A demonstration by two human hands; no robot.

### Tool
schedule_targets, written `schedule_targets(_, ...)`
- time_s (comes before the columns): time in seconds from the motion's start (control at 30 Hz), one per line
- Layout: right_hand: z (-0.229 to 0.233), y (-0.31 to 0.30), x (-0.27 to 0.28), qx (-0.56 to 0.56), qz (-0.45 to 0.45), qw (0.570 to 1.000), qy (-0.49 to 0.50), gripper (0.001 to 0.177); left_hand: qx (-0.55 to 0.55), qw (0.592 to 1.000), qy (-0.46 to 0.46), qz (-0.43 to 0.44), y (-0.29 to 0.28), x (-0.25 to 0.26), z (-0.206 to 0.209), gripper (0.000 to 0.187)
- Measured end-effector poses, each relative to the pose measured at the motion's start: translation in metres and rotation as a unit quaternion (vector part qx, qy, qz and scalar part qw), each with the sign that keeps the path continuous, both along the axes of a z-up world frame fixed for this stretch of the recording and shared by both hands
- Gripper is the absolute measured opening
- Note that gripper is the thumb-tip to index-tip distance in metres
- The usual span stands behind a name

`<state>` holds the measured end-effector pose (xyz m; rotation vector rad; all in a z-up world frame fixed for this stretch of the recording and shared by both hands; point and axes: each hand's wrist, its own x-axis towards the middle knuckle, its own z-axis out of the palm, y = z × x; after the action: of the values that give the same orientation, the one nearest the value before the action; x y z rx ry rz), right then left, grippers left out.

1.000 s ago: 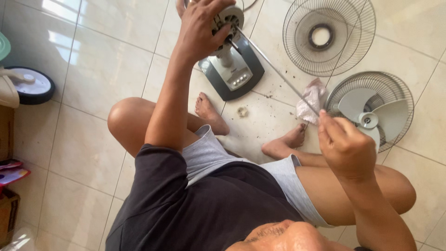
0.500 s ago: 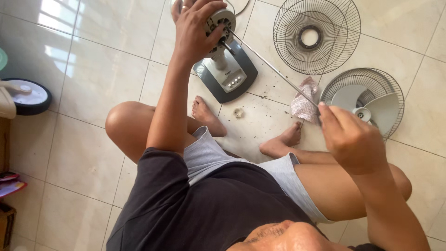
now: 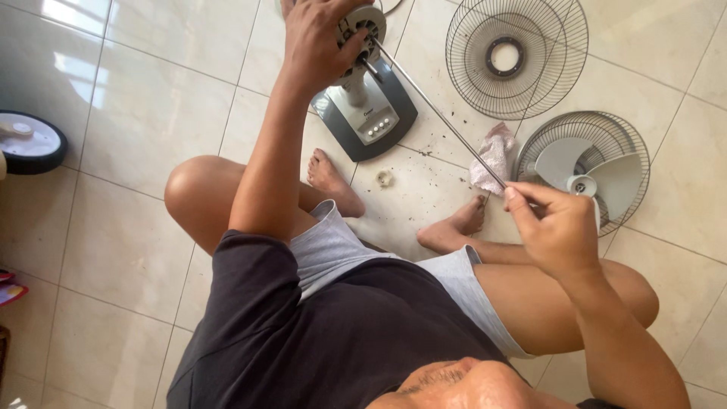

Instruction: The person sits on the floor and uses a screwdriver to adjust a screw on the motor housing of a disassembled pedestal fan. They repeatedly tighten and loosen the screw while holding the motor housing steady with their other hand.

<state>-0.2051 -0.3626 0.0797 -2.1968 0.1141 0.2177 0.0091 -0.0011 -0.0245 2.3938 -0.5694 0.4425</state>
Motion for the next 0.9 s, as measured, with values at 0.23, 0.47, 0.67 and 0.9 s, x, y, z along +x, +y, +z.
schedule_targets(0.23,0.005,0.0,-0.003,-0.151,0.093,0.969,-0.173,0.017,-0.012,1.0,0.004,-0.016,0.002,-0.005,0.006,0.039)
schedule_targets(0.47,0.012,0.0,-0.002,-0.555,0.222,0.709,-0.375,0.015,-0.012,1.0,-0.009,-0.006,0.003,-0.001,-0.006,0.035)
schedule_targets(0.67,0.006,0.002,0.004,-0.257,0.12,0.925,-0.253,0.009,0.014,0.998,-0.051,0.016,0.003,0.006,-0.014,0.03)
schedule_targets(0.9,-0.016,-0.002,0.003,0.146,-0.053,0.98,0.124,0.018,-0.006,0.999,-0.042,-0.028,0.0,-0.003,-0.002,0.037)
